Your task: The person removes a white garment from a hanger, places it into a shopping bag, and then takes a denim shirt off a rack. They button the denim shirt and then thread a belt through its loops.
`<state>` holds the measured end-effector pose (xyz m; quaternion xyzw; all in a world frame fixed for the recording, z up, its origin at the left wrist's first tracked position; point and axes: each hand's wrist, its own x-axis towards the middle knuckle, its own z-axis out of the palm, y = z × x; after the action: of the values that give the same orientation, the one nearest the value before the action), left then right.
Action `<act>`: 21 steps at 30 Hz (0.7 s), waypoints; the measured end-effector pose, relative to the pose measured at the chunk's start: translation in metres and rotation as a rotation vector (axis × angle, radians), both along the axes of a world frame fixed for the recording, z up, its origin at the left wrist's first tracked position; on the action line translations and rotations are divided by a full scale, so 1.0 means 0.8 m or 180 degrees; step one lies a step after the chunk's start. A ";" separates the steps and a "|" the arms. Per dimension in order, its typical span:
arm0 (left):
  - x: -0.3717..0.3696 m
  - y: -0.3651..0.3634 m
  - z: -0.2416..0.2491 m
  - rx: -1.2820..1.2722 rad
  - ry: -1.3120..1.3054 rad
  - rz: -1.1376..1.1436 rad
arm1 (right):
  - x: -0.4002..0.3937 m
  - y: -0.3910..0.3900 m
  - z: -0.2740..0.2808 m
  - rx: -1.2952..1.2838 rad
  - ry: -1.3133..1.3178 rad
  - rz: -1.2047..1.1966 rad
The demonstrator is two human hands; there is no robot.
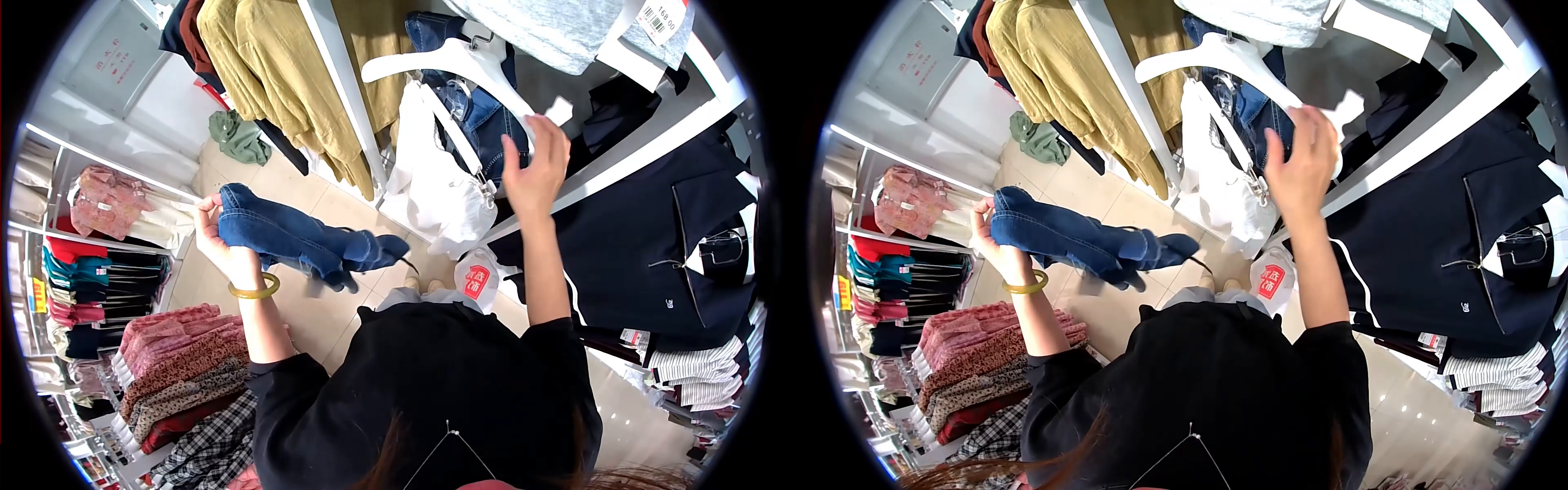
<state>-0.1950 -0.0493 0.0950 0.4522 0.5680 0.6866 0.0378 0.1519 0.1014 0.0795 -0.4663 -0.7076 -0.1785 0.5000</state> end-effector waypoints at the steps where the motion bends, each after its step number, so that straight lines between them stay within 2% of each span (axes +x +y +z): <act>1: 0.000 0.001 -0.004 0.0047 -0.0048 0.0035 | 0.011 0.006 -0.002 -0.0260 -0.0054 -0.0079; 6: -0.002 0.002 -0.004 0.0183 -0.0225 0.0083 | 0.039 0.021 -0.011 -0.1121 0.0061 0.0067; 8: -0.007 0.001 -0.001 0.0042 -0.0011 0.0280 | 0.038 0.022 -0.006 -0.1070 -0.0112 0.0006; 10: -0.008 0.004 0.006 0.0038 0.0037 0.0389 | 0.036 0.023 -0.004 -0.1457 -0.0384 -0.0262; 14: -0.027 0.009 0.009 -0.0046 0.0199 0.0542 | 0.027 0.024 0.001 -0.1151 -0.0585 -0.0648; 17: -0.041 0.012 0.011 -0.0601 0.0555 0.0644 | 0.025 0.027 0.008 -0.1234 -0.0758 -0.0871; 19: -0.049 0.015 0.014 -0.0920 0.0685 0.0671 | 0.025 0.028 0.019 -0.2000 -0.0589 -0.0640; 20: -0.051 0.017 0.016 -0.1239 0.0812 0.0685 | 0.024 0.026 0.019 -0.1997 -0.0595 -0.0629; 21: -0.049 0.018 0.023 -0.1375 0.0856 0.0665 | 0.023 0.021 0.018 -0.1310 -0.0535 -0.0453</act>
<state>-0.2339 -0.0349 0.1133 0.4597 0.7447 0.4836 -0.0133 0.1707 0.1184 0.0939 -0.5907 -0.7336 -0.1034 0.3199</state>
